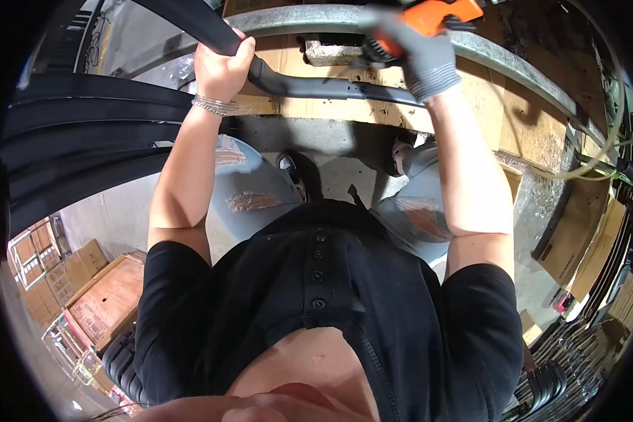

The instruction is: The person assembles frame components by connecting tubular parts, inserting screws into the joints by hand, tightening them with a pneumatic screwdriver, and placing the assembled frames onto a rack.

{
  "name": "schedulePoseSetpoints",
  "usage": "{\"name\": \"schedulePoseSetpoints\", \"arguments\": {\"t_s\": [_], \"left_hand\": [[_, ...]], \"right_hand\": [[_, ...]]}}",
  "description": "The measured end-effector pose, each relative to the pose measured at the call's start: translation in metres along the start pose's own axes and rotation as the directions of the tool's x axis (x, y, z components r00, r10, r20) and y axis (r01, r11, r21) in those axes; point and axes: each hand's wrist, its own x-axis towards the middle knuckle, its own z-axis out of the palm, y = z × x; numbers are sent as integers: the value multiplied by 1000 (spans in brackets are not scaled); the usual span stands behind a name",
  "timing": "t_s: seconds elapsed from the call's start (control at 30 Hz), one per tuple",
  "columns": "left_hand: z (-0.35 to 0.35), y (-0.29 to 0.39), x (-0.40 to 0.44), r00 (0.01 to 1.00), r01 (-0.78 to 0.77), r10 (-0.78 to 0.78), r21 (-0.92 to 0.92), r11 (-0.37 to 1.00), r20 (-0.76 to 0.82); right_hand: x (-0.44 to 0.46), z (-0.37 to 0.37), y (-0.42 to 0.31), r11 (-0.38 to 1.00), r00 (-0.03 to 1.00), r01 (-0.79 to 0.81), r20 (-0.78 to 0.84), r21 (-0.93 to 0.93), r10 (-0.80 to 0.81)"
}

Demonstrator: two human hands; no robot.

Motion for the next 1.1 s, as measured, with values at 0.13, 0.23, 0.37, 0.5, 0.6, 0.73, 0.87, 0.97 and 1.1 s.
{"name": "schedulePoseSetpoints", "arguments": {"t_s": [0.13,0.23,0.37,0.5,0.6,0.73,0.87,0.97,1.1], "left_hand": [[-21,15,-15,825,512,-497,-725,460,268],[9,-33,-104,574,687,-592,-726,-27,565],[40,43,-115,224,574,-588,-592,-565,777],[71,44,-109,375,513,-520,-639,-573,768],[84,46,-108,401,521,-518,-654,-549,755],[93,51,-106,325,467,-564,-647,-602,759],[98,51,-108,239,431,-536,-583,-689,810],[107,52,-111,222,414,-533,-574,-706,816],[115,65,-108,30,429,-603,-555,-713,797]], "right_hand": [[-14,4,14,990,990,139,-4,-31,-139],[-19,-10,23,993,993,120,-22,15,-120],[-42,-2,17,992,994,71,71,106,-79],[-63,-1,10,994,974,110,198,-4,-107],[-68,-5,13,989,971,120,216,-90,-98],[-67,-8,15,988,982,71,182,-137,-45],[-65,-11,15,984,985,65,171,-164,-37],[-63,-14,16,976,977,113,198,-189,-75],[-58,-22,21,820,844,475,430,-319,-321]]}}
